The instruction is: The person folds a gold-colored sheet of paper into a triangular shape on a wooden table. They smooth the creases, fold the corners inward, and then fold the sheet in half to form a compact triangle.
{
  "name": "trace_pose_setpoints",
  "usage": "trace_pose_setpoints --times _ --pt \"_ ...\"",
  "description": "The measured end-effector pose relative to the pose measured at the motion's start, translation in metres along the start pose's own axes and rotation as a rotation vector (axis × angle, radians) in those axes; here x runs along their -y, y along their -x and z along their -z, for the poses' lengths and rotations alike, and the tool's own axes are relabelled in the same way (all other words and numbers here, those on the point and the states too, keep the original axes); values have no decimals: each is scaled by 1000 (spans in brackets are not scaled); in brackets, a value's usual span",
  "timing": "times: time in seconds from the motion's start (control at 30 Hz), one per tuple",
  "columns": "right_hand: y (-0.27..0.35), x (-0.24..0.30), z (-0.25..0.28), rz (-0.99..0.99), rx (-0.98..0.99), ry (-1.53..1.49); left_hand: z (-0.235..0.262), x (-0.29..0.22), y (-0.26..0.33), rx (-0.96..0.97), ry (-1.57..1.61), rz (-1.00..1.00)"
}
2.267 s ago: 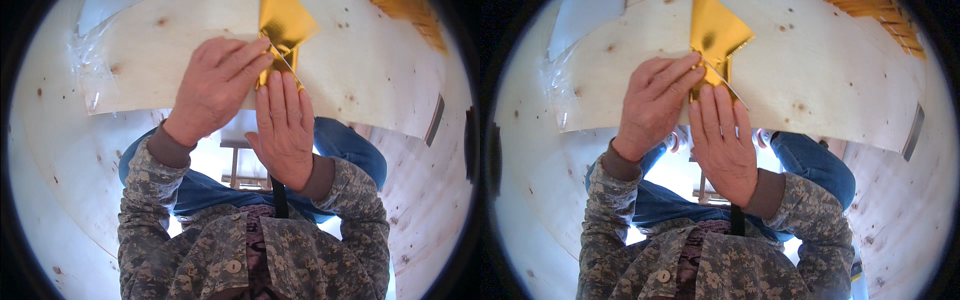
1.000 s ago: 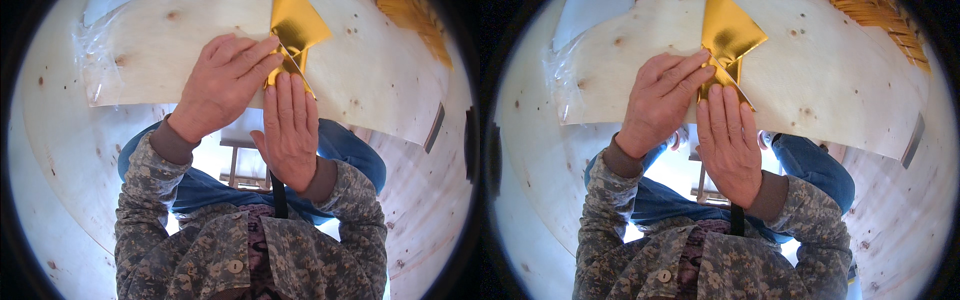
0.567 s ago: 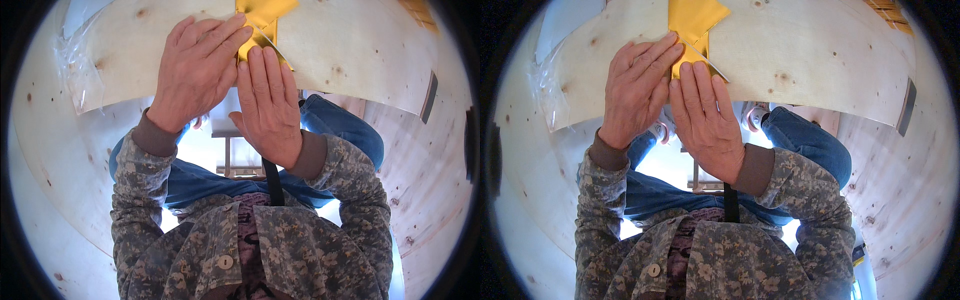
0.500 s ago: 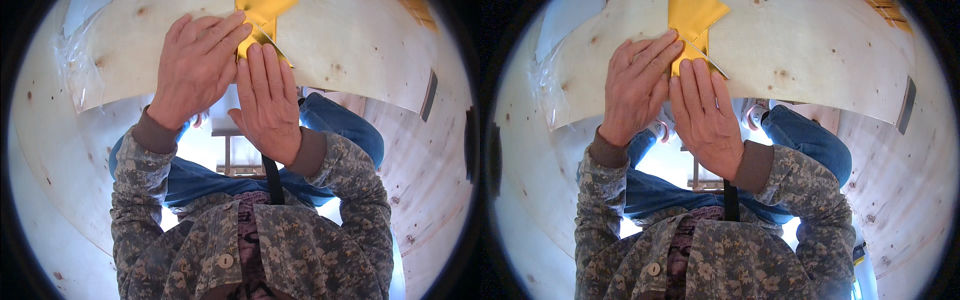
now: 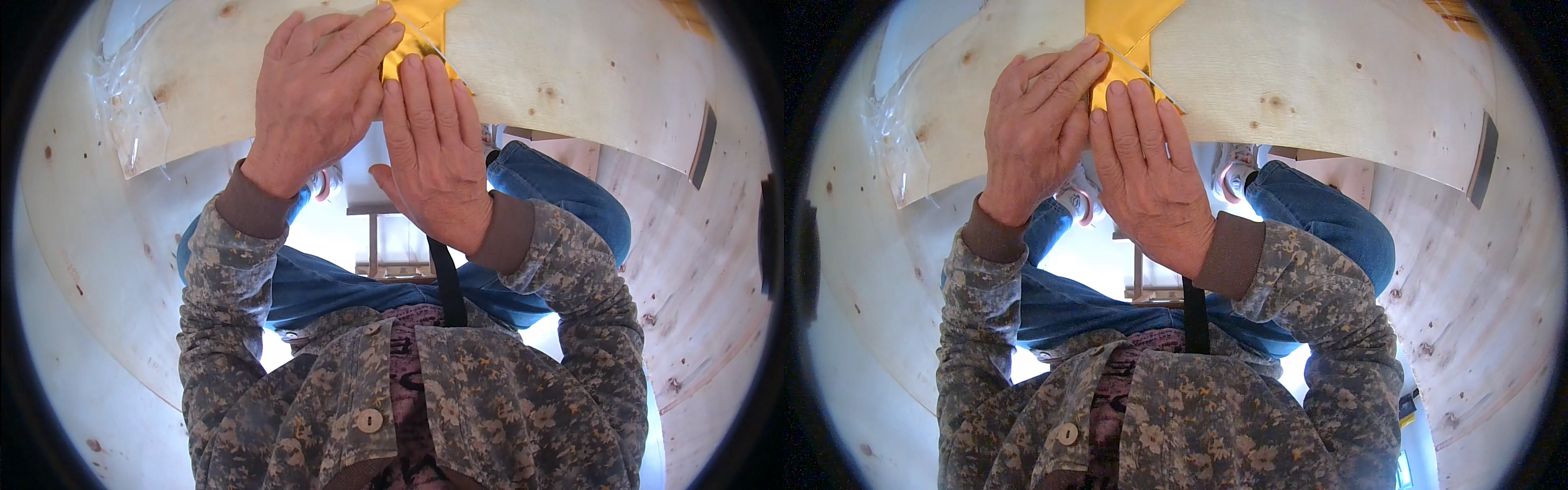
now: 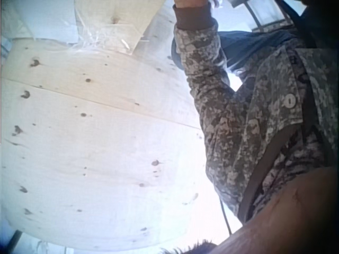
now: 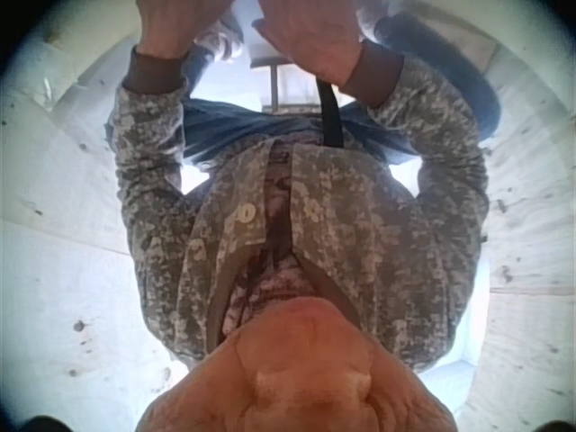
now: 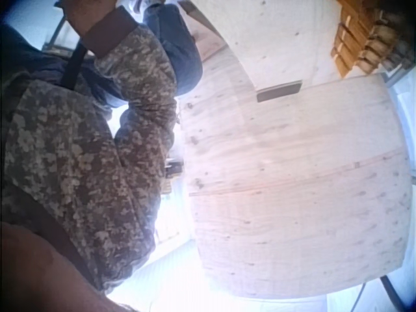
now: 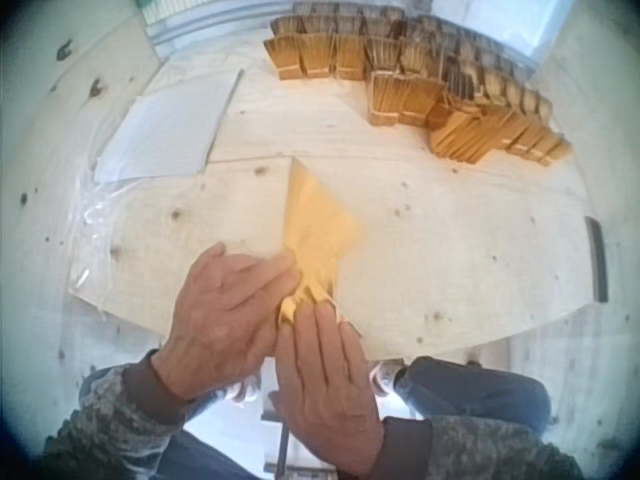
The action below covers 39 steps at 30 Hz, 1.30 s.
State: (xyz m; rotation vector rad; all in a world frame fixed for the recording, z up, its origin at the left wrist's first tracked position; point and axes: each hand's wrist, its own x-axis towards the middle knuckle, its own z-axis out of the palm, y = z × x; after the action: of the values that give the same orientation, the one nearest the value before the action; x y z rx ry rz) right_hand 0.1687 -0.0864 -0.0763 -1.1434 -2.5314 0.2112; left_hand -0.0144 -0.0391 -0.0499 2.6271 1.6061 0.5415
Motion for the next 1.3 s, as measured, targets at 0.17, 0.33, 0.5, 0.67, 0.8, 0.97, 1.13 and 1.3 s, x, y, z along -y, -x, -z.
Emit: trace_pose_setpoints --times 0.17,0.33,0.5,0.67,0.8,0.97,1.13,1.3 --pt "0 -2 1 25 -12 13 0 1 0 -16 -10 -19" --pt "-1 -4 6 31 0 49 2 1 2 14 -9 -17" --pt "-5 -2 8 36 -17 132 -1 1 1 -74 -34 -47" --pt "-5 -2 15 39 31 145 5 -6 5 23 -90 27" --pt "-7 -3 13 69 14 200 6 -5 3 -14 -106 9" --pt "-8 -3 7 59 -61 229 5 -4 4 -32 -90 -6" --pt "-7 0 3 7 -114 79 3 -3 6 -40 -94 -25" --pt "-8 8 2 -65 -106 -20 0 -2 9 -57 -68 -15"
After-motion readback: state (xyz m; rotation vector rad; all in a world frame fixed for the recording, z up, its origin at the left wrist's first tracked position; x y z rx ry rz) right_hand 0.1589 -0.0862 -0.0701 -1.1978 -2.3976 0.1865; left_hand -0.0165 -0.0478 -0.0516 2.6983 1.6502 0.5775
